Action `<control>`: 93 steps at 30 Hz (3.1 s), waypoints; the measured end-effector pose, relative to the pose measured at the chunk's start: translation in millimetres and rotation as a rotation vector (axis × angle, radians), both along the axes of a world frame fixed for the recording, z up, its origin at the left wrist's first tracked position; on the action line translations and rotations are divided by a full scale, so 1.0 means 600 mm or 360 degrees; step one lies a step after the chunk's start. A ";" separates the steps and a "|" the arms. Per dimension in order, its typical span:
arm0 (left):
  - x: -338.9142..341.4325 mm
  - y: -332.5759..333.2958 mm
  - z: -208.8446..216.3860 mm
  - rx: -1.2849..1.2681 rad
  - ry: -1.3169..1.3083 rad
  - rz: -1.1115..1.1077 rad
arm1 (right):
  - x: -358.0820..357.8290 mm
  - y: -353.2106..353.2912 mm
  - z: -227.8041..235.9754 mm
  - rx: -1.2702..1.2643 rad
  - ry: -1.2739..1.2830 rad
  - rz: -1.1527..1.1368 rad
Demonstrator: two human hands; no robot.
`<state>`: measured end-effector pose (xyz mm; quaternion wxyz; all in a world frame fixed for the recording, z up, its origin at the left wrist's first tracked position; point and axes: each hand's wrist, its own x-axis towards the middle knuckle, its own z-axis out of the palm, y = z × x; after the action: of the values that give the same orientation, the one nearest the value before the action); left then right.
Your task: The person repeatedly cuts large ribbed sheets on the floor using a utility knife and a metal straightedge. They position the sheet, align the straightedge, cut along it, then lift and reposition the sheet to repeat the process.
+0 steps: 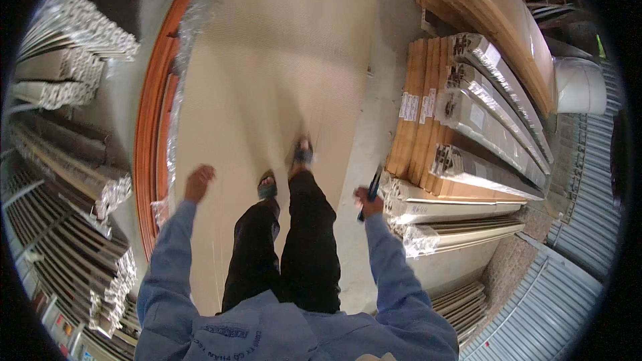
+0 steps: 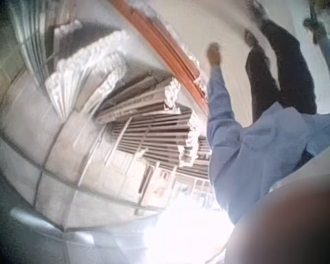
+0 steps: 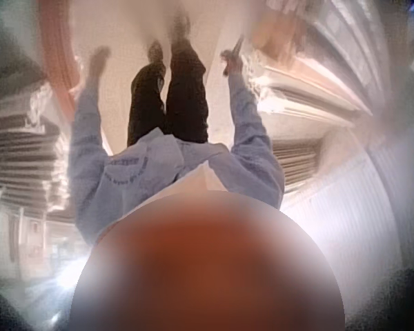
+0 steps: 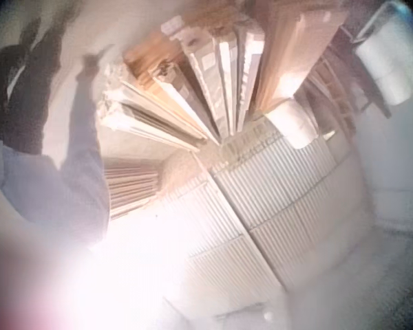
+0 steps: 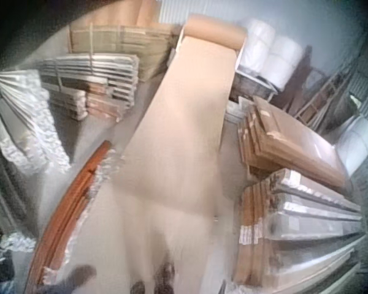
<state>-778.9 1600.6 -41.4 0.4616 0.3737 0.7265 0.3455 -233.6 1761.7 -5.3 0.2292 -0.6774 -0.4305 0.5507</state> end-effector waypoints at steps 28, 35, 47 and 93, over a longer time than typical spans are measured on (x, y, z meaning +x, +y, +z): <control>-0.584 0.653 -0.672 -0.0410 0.1233 0.0874 | -0.008 0.880 -0.766 0.0106 -0.1536 -0.0129; -0.648 0.654 -0.698 -0.0374 0.1025 0.1055 | 0.050 0.962 -0.785 0.1284 -0.0778 0.0301; -0.605 0.665 -0.635 0.0255 0.1233 0.1834 | -0.920 0.854 -0.463 0.0456 -0.0258 0.2288; -0.630 0.666 -0.642 -0.0060 0.0800 0.0826 | -1.303 0.645 -0.635 0.1372 -0.0809 0.2684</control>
<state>-1156.9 1999.9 -426.7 0.1723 0.2417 0.8942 0.3351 -1015.6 2148.5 -386.4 -0.1112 -0.1044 -0.9741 0.1671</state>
